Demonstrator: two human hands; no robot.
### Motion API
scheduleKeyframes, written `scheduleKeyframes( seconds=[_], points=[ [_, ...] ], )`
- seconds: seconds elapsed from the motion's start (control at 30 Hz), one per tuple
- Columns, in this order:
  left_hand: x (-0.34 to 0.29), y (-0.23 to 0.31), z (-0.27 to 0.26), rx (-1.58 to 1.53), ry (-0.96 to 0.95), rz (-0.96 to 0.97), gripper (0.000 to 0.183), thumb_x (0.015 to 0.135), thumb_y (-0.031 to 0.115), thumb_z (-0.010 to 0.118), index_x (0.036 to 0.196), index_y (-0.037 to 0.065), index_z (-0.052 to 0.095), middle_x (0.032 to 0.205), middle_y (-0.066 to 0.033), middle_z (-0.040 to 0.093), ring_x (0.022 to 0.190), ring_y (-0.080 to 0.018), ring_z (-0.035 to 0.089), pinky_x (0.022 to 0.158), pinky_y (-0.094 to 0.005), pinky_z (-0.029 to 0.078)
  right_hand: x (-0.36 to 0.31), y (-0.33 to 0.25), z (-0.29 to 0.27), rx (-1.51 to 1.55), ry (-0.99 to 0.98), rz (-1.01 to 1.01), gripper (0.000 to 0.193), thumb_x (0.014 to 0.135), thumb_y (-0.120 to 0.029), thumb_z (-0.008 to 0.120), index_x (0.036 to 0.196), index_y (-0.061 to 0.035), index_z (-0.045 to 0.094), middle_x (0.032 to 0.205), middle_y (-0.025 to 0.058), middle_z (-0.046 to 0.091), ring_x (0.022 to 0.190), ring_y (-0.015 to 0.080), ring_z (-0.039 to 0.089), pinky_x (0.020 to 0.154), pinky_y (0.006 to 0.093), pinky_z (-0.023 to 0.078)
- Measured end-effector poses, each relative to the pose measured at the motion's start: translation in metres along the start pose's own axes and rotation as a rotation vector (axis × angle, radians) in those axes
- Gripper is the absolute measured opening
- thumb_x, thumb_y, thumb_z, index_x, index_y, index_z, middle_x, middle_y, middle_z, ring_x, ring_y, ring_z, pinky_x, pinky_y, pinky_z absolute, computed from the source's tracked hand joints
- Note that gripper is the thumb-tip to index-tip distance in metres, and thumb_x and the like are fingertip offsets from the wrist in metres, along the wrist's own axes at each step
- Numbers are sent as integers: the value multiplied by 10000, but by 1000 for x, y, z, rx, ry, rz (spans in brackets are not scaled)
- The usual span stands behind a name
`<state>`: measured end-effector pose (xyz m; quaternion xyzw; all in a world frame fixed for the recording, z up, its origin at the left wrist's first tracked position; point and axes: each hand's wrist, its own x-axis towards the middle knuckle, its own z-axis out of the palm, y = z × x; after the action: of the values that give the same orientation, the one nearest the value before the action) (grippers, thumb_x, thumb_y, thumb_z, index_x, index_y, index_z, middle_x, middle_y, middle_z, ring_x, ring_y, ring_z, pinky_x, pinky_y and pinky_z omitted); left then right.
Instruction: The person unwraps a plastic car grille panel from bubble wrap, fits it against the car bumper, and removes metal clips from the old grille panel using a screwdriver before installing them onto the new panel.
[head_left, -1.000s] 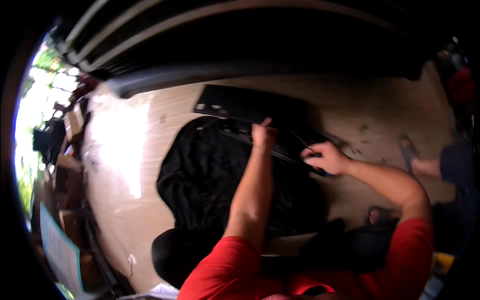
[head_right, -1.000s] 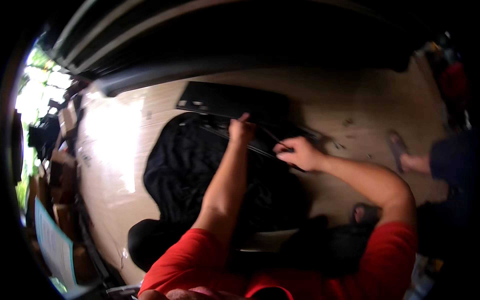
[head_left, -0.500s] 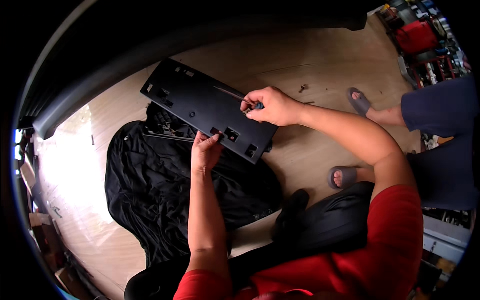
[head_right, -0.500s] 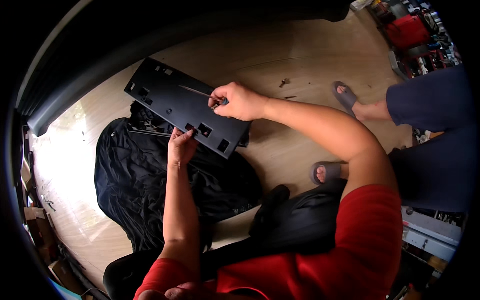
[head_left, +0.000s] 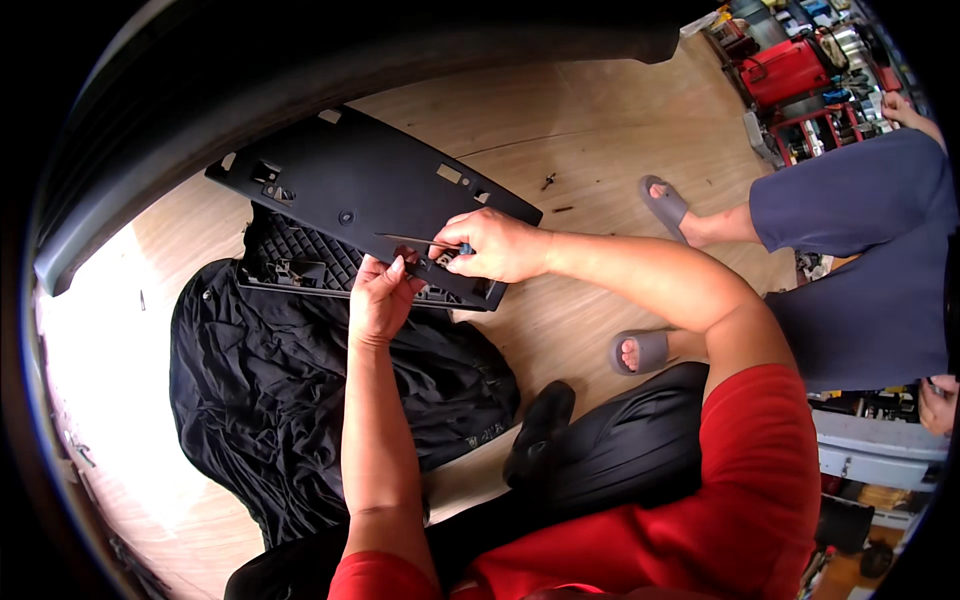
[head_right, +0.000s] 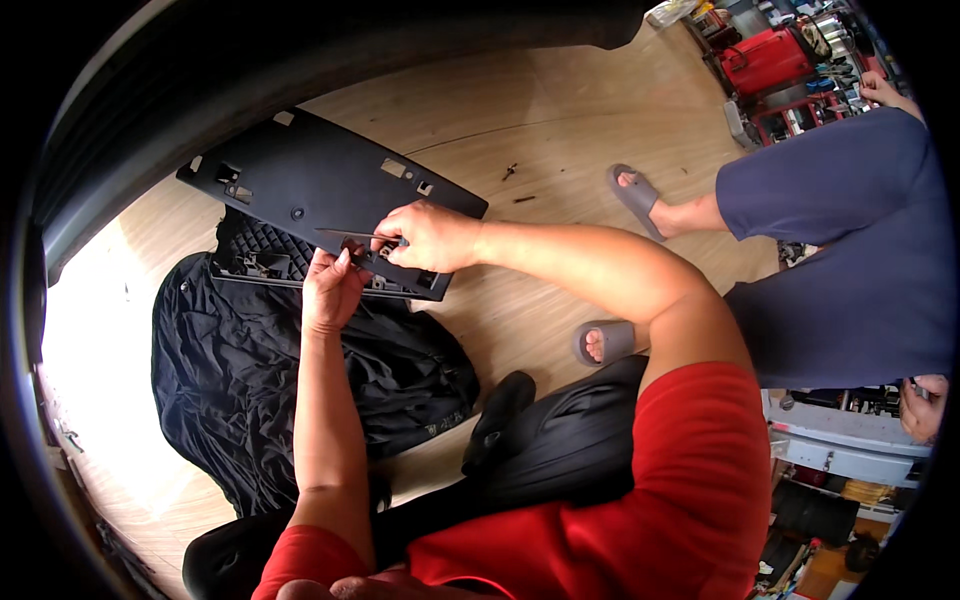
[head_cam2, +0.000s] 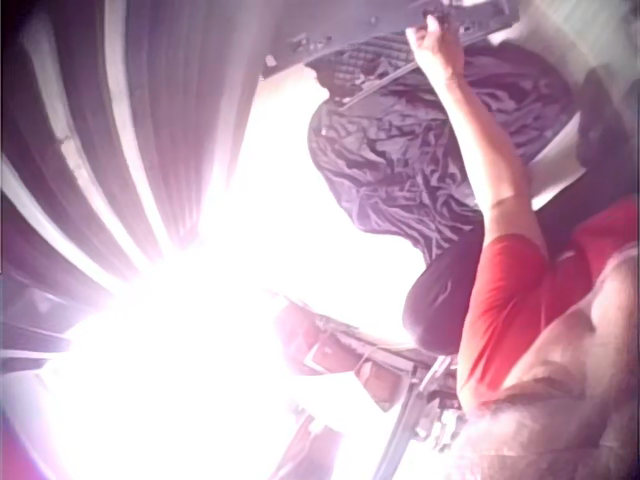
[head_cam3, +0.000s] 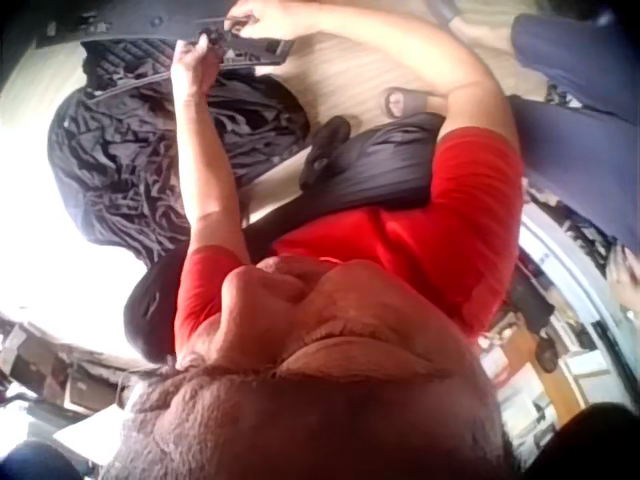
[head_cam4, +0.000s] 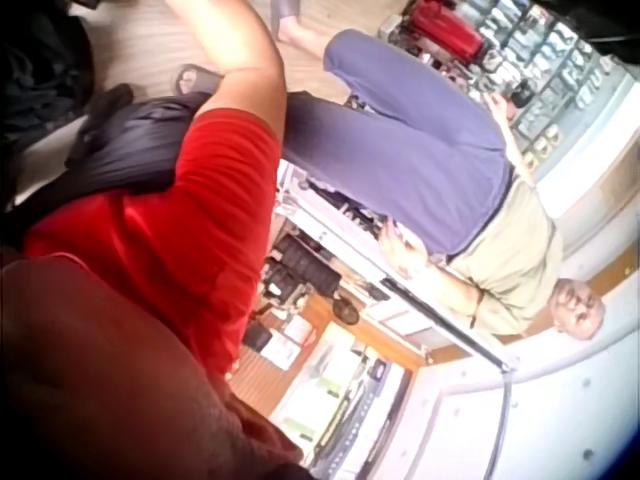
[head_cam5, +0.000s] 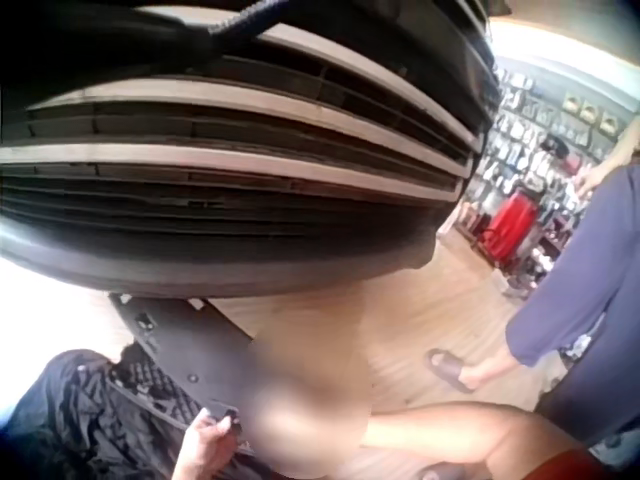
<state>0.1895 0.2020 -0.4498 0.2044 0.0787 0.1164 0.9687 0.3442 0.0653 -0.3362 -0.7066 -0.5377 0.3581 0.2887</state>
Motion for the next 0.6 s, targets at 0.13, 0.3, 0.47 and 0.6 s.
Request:
scheduleKeyframes(
  seconds=[0.13,0.3,0.47,0.6],
  points=[
    [0,-7,0,-23,-17,11,184,930,48,557,1115,49,563,1109,-88,616,1000,-208,611,858,-403,546,5,1,3,-55,37,27,236,793,-87,639,1004,17,648,934,155,670,906,263,653,822,353,498],
    [-3,-17,-11,5,82,-42,162,933,55,556,1094,50,574,1052,-79,647,937,-197,638,796,-357,563,8,5,4,-60,66,80,249,783,-115,653,998,10,650,886,135,667,854,251,656,783,350,507],
    [-5,-24,-16,31,100,-104,196,924,90,587,1115,53,569,1047,-64,649,940,-192,632,782,-367,559,10,7,-2,-127,-35,136,251,784,-119,641,1010,-11,662,851,124,657,821,250,651,753,355,506],
    [-4,-27,-15,44,64,-155,234,920,116,602,1143,53,565,1053,-56,651,931,-190,632,766,-370,554,11,12,1,-150,-27,33,248,738,-90,625,966,-6,675,853,179,668,828,306,659,739,385,513]
  ],
)
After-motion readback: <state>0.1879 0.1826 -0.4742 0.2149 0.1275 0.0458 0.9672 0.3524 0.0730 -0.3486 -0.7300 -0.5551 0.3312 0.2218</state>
